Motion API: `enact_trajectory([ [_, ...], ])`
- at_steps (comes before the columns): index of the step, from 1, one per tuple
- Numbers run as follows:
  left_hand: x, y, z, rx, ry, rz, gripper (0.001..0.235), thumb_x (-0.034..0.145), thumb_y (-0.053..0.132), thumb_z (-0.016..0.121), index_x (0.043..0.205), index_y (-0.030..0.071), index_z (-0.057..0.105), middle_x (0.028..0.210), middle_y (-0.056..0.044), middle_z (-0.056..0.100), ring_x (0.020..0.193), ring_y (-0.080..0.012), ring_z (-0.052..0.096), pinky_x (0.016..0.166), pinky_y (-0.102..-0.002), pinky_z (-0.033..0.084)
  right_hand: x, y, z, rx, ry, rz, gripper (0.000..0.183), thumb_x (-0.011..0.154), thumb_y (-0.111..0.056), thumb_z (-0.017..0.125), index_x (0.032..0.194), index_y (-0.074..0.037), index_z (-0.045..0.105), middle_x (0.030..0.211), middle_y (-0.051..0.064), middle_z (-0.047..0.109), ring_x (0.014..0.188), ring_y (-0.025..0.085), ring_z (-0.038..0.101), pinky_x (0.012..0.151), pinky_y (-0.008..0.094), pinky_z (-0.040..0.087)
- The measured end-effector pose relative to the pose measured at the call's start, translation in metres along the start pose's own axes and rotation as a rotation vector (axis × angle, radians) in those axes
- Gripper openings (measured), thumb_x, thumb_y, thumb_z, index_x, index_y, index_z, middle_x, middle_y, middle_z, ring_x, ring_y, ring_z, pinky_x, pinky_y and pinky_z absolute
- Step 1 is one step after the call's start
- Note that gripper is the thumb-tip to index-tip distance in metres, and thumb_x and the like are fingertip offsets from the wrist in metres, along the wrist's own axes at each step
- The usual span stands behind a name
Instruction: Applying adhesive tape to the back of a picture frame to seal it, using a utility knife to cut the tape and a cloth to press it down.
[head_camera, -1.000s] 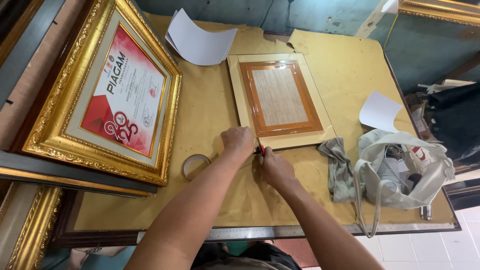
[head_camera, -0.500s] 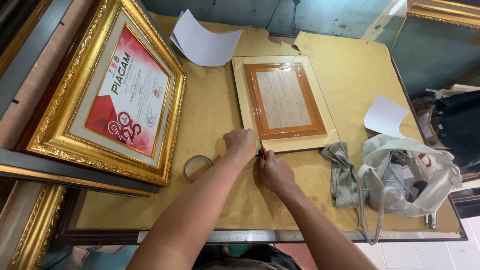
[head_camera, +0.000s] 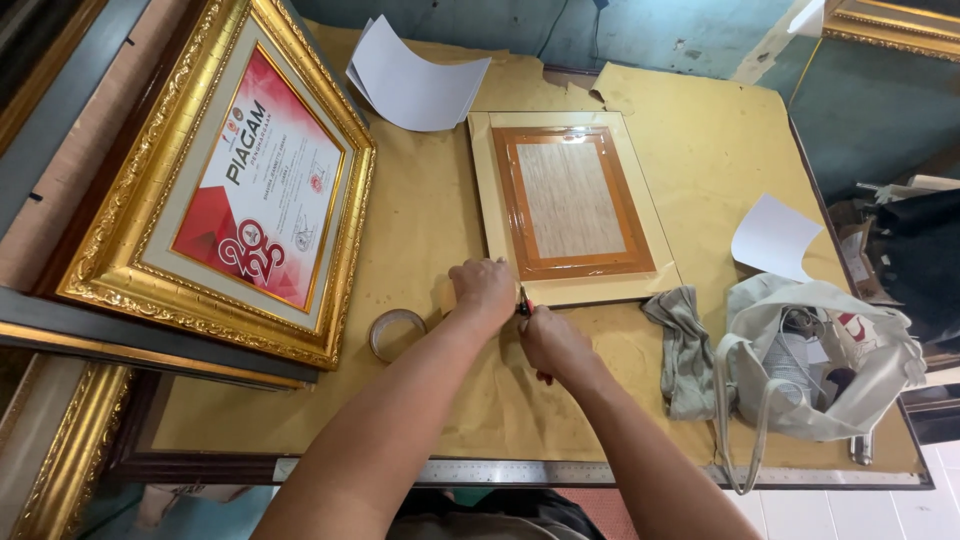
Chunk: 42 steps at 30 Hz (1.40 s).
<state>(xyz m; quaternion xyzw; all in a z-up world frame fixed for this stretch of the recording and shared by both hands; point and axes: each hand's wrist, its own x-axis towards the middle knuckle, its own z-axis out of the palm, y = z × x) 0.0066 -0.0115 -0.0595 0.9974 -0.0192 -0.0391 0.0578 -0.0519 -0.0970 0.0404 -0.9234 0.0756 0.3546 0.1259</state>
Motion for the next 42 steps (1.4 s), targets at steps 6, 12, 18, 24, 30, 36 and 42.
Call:
enact_trajectory([
  [6, 0.001, 0.003, -0.005, 0.018, -0.003, -0.017, 0.037, 0.092, 0.015, 0.026, 0.088, 0.003, 0.061, 0.077, -0.012, 0.061, 0.074, -0.0315, 0.058, 0.062, -0.050, 0.036, -0.027, 0.004, -0.001, 0.075, -0.002, -0.083, 0.033, 0.083, -0.028, 0.031, 0.101, -0.006, 0.048, 0.066, 0.012, 0.064, 0.050, 0.023, 0.064, 0.064, 0.042, 0.052],
  [12, 0.007, 0.002, 0.005, -0.001, -0.037, -0.029, 0.038, 0.092, 0.015, 0.026, 0.092, 0.003, 0.061, 0.079, -0.011, 0.061, 0.077, -0.0321, 0.058, 0.061, -0.053, 0.034, -0.040, 0.008, 0.009, -0.003, 0.008, -0.062, 0.035, 0.084, -0.028, 0.025, 0.095, -0.006, 0.049, 0.064, 0.011, 0.063, 0.071, 0.030, 0.066, 0.073, 0.043, 0.049],
  [18, -0.004, -0.002, -0.011, -0.008, -0.090, 0.028, 0.036, 0.088, 0.012, 0.028, 0.106, 0.006, 0.058, 0.083, -0.014, 0.059, 0.081, -0.0352, 0.055, 0.059, -0.054, 0.034, -0.051, 0.014, 0.005, 0.016, 0.056, -0.074, 0.033, 0.084, -0.033, 0.032, 0.092, -0.008, 0.052, 0.059, 0.008, 0.062, 0.073, 0.029, 0.065, 0.073, 0.042, 0.049],
  [24, -0.011, -0.019, -0.003, -0.070, 0.096, 0.126, 0.045, 0.068, 0.032, 0.068, 0.107, 0.014, 0.054, 0.083, -0.009, 0.058, 0.083, -0.0311, 0.056, 0.066, -0.047, 0.042, -0.028, 0.030, -0.002, 0.114, 0.362, -0.141, 0.034, 0.088, -0.035, 0.024, 0.104, -0.011, 0.043, 0.100, 0.020, 0.056, 0.094, 0.041, 0.057, 0.084, 0.050, 0.044],
  [30, -0.079, -0.019, -0.075, -0.449, 0.164, 0.018, 0.054, 0.072, 0.025, 0.068, 0.120, 0.013, 0.045, 0.093, -0.009, 0.059, 0.092, -0.0293, 0.056, 0.076, -0.044, 0.045, 0.010, 0.055, 0.008, 0.067, 0.312, -0.190, 0.031, 0.088, -0.034, 0.029, 0.098, -0.008, 0.041, 0.091, 0.023, 0.058, 0.092, 0.042, 0.057, 0.080, 0.051, 0.045],
  [36, -0.117, -0.016, -0.044, -0.446, 0.577, -0.043, 0.054, 0.061, 0.037, 0.074, 0.110, 0.022, 0.056, 0.066, -0.001, 0.059, 0.075, -0.0206, 0.059, 0.082, -0.038, 0.040, 0.002, 0.070, 0.007, 0.168, 0.314, -0.400, 0.027, 0.081, -0.031, 0.050, 0.099, -0.011, 0.058, 0.092, 0.016, 0.061, 0.092, 0.037, 0.058, 0.074, 0.047, 0.048],
  [42, -0.137, -0.006, -0.035, -0.371, 0.545, 0.096, 0.019, 0.061, 0.035, 0.074, 0.067, 0.024, 0.060, 0.054, 0.005, 0.059, 0.076, -0.0150, 0.059, 0.089, -0.046, 0.036, -0.002, 0.067, -0.001, -0.018, 0.440, -0.581, 0.030, 0.081, -0.035, 0.054, 0.105, -0.021, 0.061, 0.102, 0.006, 0.056, 0.101, 0.029, 0.050, 0.077, 0.044, 0.050],
])
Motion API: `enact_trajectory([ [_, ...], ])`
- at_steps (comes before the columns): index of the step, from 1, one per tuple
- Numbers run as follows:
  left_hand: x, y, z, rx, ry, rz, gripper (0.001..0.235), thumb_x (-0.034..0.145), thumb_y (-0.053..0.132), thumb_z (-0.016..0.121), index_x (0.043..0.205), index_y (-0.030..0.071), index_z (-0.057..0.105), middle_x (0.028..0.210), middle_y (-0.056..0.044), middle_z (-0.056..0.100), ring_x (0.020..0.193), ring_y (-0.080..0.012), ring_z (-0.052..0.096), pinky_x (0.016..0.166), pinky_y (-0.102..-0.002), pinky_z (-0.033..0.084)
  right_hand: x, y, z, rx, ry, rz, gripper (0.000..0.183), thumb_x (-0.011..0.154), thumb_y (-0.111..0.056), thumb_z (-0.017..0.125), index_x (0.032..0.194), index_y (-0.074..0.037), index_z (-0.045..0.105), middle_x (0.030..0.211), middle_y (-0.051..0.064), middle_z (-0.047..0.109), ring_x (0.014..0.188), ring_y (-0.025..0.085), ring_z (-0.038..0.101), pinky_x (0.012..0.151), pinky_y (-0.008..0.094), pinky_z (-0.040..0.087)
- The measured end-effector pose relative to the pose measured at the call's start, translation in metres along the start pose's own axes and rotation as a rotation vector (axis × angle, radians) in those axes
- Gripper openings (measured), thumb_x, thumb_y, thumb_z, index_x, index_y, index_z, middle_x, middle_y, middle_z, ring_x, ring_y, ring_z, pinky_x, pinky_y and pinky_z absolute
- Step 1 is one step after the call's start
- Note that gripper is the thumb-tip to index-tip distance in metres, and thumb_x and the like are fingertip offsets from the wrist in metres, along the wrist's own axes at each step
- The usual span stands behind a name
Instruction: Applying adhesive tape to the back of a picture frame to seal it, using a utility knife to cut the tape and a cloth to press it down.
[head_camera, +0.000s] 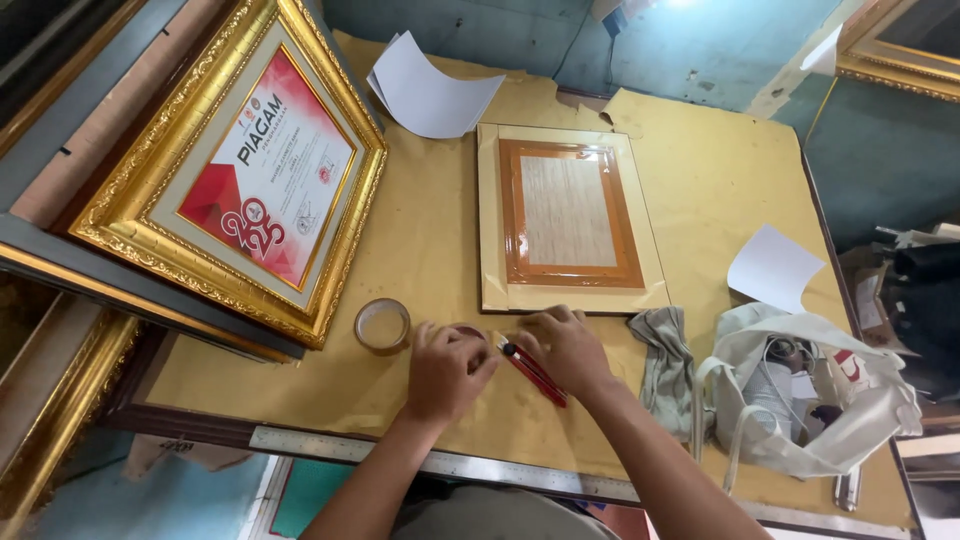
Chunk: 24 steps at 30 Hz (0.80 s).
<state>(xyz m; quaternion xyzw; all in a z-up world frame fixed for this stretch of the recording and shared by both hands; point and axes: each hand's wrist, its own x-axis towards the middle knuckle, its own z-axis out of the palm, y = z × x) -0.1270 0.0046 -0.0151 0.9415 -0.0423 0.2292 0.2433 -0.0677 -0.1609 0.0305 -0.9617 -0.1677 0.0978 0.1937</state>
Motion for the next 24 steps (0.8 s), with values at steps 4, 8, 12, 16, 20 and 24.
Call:
enact_trajectory([
  [4, 0.012, 0.006, 0.006, -0.006, 0.048, 0.005, 0.021, 0.063, 0.041, 0.068, 0.061, 0.024, 0.055, 0.058, 0.005, 0.056, 0.071, -0.0149, 0.054, 0.077, -0.035, 0.042, 0.024, 0.015, 0.016, -0.323, 0.100, -0.147, 0.034, 0.083, -0.038, 0.048, 0.116, -0.029, 0.049, 0.114, -0.001, 0.045, 0.109, 0.025, 0.044, 0.078, 0.041, 0.049],
  [8, 0.031, 0.012, 0.010, 0.106, -0.345, -0.167, 0.049, 0.074, 0.041, 0.053, 0.118, 0.019, 0.047, 0.120, -0.005, 0.049, 0.116, -0.0273, 0.040, 0.090, -0.043, 0.035, 0.027, 0.007, 0.016, -0.431, -0.049, -0.151, 0.034, 0.086, -0.038, 0.040, 0.119, -0.034, 0.037, 0.115, -0.004, 0.037, 0.110, 0.026, 0.039, 0.081, 0.042, 0.045],
  [12, 0.038, 0.009, 0.023, 0.188, -0.495, -0.231, 0.059, 0.076, 0.044, 0.047, 0.130, 0.021, 0.040, 0.125, -0.006, 0.048, 0.120, -0.0315, 0.036, 0.086, -0.047, 0.036, 0.027, -0.009, 0.007, -0.463, -0.068, -0.118, 0.030, 0.086, -0.031, 0.039, 0.116, -0.031, 0.036, 0.109, -0.001, 0.036, 0.104, 0.025, 0.039, 0.076, 0.040, 0.042],
  [16, 0.045, 0.023, 0.016, 0.304, -0.604, -0.226, 0.056, 0.078, 0.037, 0.044, 0.131, 0.018, 0.039, 0.124, -0.006, 0.048, 0.118, -0.0319, 0.034, 0.081, -0.047, 0.034, 0.035, -0.008, 0.017, -0.399, -0.161, -0.070, 0.050, 0.080, -0.034, 0.051, 0.127, -0.030, 0.032, 0.114, -0.001, 0.032, 0.107, 0.027, 0.036, 0.079, 0.043, 0.042],
  [20, 0.053, 0.029, 0.016, 0.365, -0.727, -0.239, 0.059, 0.079, 0.030, 0.045, 0.134, 0.013, 0.031, 0.127, -0.010, 0.042, 0.118, -0.0357, 0.029, 0.081, -0.052, 0.032, 0.030, 0.004, 0.022, -0.352, -0.044, -0.145, 0.044, 0.083, -0.030, 0.047, 0.126, -0.027, 0.036, 0.120, 0.000, 0.034, 0.112, 0.028, 0.038, 0.084, 0.042, 0.040],
  [24, 0.050, 0.025, 0.017, 0.308, -0.787, -0.383, 0.058, 0.085, 0.023, 0.046, 0.138, 0.025, 0.022, 0.126, -0.010, 0.034, 0.108, -0.0409, 0.037, 0.071, -0.059, 0.038, 0.025, 0.033, 0.031, -0.230, 0.072, -0.216, 0.037, 0.083, -0.029, 0.042, 0.119, -0.026, 0.051, 0.122, -0.003, 0.046, 0.111, 0.025, 0.045, 0.085, 0.038, 0.042],
])
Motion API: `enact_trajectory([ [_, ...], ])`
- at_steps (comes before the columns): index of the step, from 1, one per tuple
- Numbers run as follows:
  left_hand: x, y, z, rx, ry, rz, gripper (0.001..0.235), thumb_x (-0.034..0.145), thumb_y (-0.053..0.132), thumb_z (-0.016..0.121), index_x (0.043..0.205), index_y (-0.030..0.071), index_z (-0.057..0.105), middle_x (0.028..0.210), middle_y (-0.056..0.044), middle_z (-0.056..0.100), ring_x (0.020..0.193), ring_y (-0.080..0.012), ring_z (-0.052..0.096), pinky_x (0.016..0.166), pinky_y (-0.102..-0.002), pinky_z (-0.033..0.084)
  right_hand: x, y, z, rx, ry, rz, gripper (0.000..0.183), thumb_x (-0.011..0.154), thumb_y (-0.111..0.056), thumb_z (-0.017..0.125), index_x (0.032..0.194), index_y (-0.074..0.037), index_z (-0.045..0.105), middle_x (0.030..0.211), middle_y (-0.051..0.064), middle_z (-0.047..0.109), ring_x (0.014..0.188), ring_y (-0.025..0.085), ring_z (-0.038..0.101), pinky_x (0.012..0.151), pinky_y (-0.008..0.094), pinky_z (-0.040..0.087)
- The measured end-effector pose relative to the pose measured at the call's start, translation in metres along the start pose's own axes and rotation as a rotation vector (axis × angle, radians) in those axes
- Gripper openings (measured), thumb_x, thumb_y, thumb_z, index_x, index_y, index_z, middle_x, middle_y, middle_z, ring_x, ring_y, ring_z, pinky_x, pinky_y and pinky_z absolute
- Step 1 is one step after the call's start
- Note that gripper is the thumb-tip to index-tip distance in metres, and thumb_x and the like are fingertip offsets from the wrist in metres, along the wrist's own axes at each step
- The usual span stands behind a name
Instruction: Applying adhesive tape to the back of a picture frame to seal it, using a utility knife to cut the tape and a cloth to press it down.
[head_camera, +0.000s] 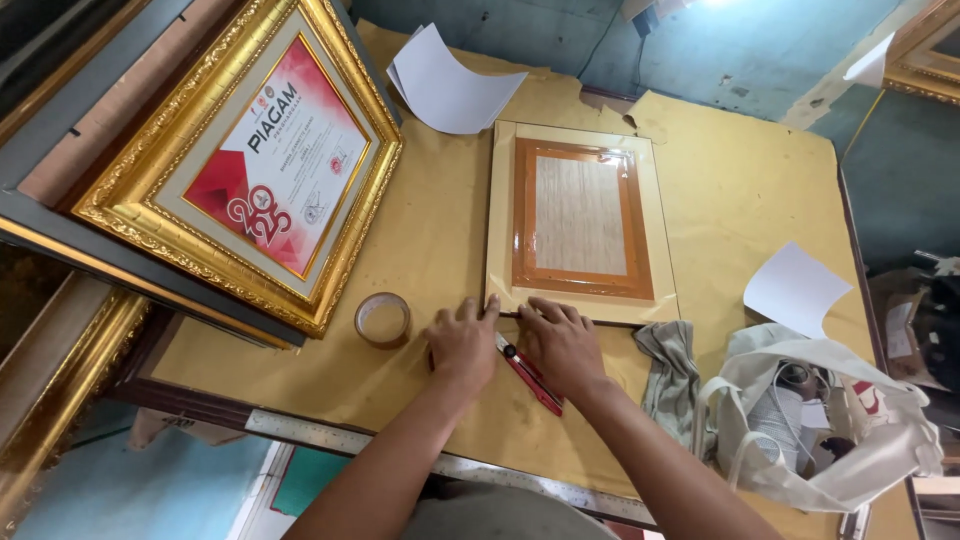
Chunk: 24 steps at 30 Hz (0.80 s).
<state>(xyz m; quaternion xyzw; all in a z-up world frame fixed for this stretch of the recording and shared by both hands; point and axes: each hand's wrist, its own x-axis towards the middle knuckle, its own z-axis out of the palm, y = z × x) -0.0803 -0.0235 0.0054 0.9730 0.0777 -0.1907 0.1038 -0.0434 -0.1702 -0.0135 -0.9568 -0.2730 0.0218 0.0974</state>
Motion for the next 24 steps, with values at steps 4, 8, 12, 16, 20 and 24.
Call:
enact_trajectory([
  [4, 0.003, -0.008, 0.001, -0.100, 0.049, 0.051, 0.065, 0.077, 0.011, 0.055, 0.135, 0.022, 0.028, 0.133, -0.014, 0.025, 0.107, -0.0400, 0.040, 0.077, -0.050, 0.041, -0.012, 0.042, 0.007, 0.038, 0.173, 0.088, 0.023, 0.079, -0.037, 0.051, 0.101, -0.036, 0.060, 0.108, -0.014, 0.055, 0.101, 0.016, 0.052, 0.081, 0.034, 0.043],
  [8, -0.001, -0.006, -0.006, -0.195, 0.148, 0.090, 0.062, 0.074, 0.000, 0.058, 0.130, 0.012, 0.035, 0.135, -0.019, 0.023, 0.113, -0.0395, 0.039, 0.079, -0.047, 0.047, -0.035, 0.057, -0.026, -0.052, 0.206, 0.533, 0.042, 0.077, -0.030, 0.056, 0.118, -0.024, 0.048, 0.127, -0.001, 0.039, 0.117, 0.025, 0.034, 0.089, 0.050, 0.034],
  [12, -0.001, 0.002, -0.009, -0.052, 0.146, 0.167, 0.061, 0.077, 0.005, 0.057, 0.132, 0.011, 0.034, 0.140, -0.011, 0.026, 0.125, -0.0353, 0.027, 0.090, -0.047, 0.036, -0.050, 0.072, -0.032, 0.028, -0.157, 0.809, 0.062, 0.088, -0.039, 0.034, 0.140, -0.011, 0.015, 0.148, 0.009, 0.009, 0.135, 0.033, 0.007, 0.098, 0.066, 0.015],
  [16, 0.011, 0.002, 0.003, -0.006, 0.124, 0.157, 0.062, 0.076, 0.005, 0.054, 0.133, 0.012, 0.032, 0.141, -0.009, 0.026, 0.126, -0.0353, 0.024, 0.087, -0.047, 0.037, -0.055, 0.068, 0.007, -0.069, -0.091, 0.690, 0.064, 0.085, -0.035, 0.034, 0.140, -0.011, 0.012, 0.148, 0.008, 0.007, 0.134, 0.034, 0.006, 0.094, 0.072, 0.015],
  [20, 0.013, 0.001, 0.005, 0.078, 0.144, 0.192, 0.061, 0.076, 0.007, 0.054, 0.133, 0.011, 0.033, 0.139, -0.011, 0.030, 0.124, -0.0366, 0.027, 0.082, -0.046, 0.039, -0.045, 0.026, 0.003, -0.135, -0.005, 0.479, 0.063, 0.077, -0.028, 0.040, 0.138, -0.019, 0.025, 0.145, -0.001, 0.021, 0.132, 0.032, 0.017, 0.091, 0.068, 0.020],
  [24, 0.016, -0.002, 0.007, 0.174, 0.179, 0.211, 0.058, 0.079, 0.011, 0.052, 0.133, 0.014, 0.034, 0.138, -0.010, 0.033, 0.123, -0.0364, 0.031, 0.079, -0.044, 0.041, -0.022, -0.005, 0.012, -0.132, -0.048, 0.182, 0.063, 0.074, -0.026, 0.042, 0.136, -0.023, 0.029, 0.141, -0.006, 0.028, 0.129, 0.030, 0.023, 0.090, 0.066, 0.021],
])
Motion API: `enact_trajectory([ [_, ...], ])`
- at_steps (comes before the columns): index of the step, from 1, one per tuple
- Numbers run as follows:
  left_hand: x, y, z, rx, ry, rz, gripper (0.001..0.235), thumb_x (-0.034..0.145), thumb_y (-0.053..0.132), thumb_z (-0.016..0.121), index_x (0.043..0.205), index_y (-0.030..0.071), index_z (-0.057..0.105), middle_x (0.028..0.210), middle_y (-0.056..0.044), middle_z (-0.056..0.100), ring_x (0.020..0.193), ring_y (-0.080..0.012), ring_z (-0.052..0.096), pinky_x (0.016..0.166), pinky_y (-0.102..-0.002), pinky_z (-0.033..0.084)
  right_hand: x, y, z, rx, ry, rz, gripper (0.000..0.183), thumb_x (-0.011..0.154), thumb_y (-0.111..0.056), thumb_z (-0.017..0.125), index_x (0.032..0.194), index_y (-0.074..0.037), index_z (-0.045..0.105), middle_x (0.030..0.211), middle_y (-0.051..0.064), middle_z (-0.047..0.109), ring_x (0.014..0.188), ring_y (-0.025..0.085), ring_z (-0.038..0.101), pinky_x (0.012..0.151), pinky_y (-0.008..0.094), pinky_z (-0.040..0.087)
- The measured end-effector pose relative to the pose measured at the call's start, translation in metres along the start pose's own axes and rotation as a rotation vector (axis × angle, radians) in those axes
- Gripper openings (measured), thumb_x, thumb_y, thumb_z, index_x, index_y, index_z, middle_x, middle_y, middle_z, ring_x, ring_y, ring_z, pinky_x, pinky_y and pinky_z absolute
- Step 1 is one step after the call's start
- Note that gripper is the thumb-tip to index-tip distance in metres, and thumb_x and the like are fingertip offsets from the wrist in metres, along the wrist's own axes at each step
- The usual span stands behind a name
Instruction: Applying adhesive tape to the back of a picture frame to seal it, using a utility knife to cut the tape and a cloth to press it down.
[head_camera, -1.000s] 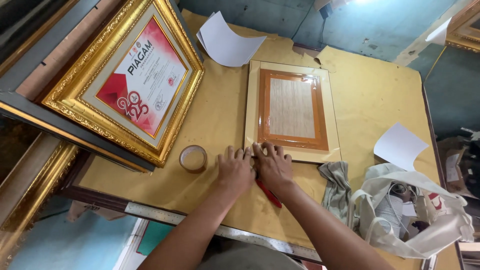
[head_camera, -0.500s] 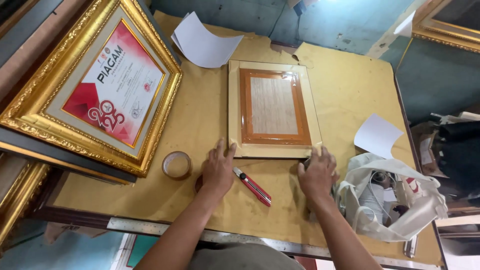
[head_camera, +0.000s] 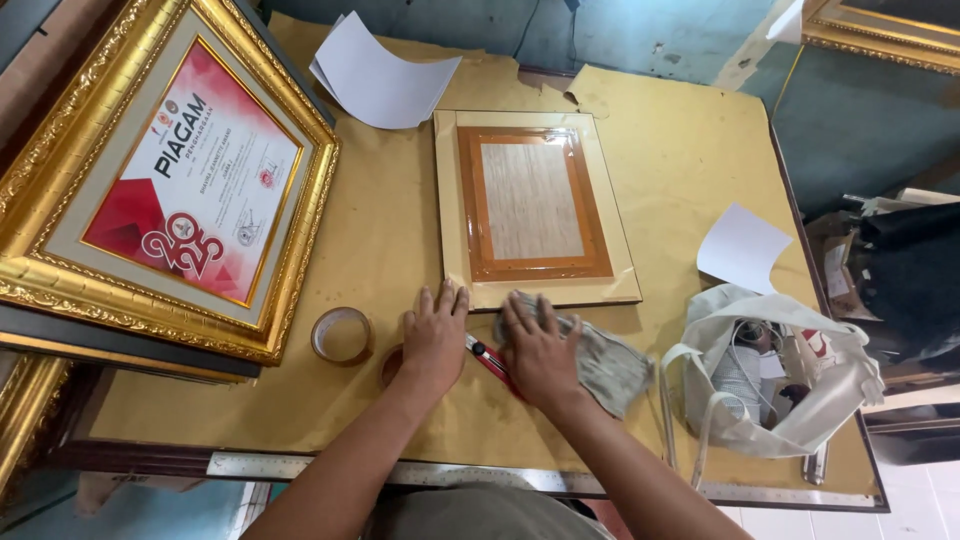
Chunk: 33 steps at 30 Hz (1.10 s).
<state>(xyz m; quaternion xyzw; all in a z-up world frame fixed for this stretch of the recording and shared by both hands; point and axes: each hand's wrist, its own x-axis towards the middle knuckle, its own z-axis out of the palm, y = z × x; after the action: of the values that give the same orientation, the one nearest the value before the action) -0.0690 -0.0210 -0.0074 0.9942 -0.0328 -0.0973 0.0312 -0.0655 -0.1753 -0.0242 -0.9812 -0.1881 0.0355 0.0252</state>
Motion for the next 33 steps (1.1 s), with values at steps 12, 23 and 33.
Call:
enact_trajectory([
  [12, -0.004, -0.013, 0.003, -0.051, -0.068, 0.054, 0.067, 0.076, 0.009, 0.052, 0.137, 0.019, 0.026, 0.142, -0.008, 0.024, 0.123, -0.0387, 0.028, 0.077, -0.046, 0.039, 0.009, 0.002, -0.015, -0.075, -0.065, -0.207, 0.054, 0.078, -0.028, 0.037, 0.131, -0.033, 0.030, 0.137, -0.013, 0.031, 0.129, 0.028, 0.022, 0.091, 0.060, 0.023],
  [23, -0.004, -0.001, -0.006, 0.042, -0.104, 0.012, 0.073, 0.074, 0.013, 0.056, 0.138, 0.015, 0.022, 0.144, -0.010, 0.021, 0.123, -0.0388, 0.026, 0.078, -0.047, 0.039, 0.009, 0.003, -0.010, -0.081, 0.099, -0.155, 0.051, 0.075, -0.028, 0.043, 0.125, -0.033, 0.040, 0.130, -0.014, 0.041, 0.127, 0.026, 0.027, 0.091, 0.059, 0.026],
  [33, -0.011, 0.024, -0.036, 0.000, -0.140, -0.014, 0.065, 0.074, 0.006, 0.053, 0.134, 0.003, 0.029, 0.144, -0.017, 0.016, 0.128, -0.0419, 0.017, 0.089, -0.054, 0.027, -0.016, 0.091, -0.009, -0.127, 0.088, 0.345, 0.062, 0.076, -0.023, 0.045, 0.136, -0.027, 0.031, 0.143, -0.011, 0.028, 0.129, 0.031, 0.026, 0.091, 0.064, 0.024],
])
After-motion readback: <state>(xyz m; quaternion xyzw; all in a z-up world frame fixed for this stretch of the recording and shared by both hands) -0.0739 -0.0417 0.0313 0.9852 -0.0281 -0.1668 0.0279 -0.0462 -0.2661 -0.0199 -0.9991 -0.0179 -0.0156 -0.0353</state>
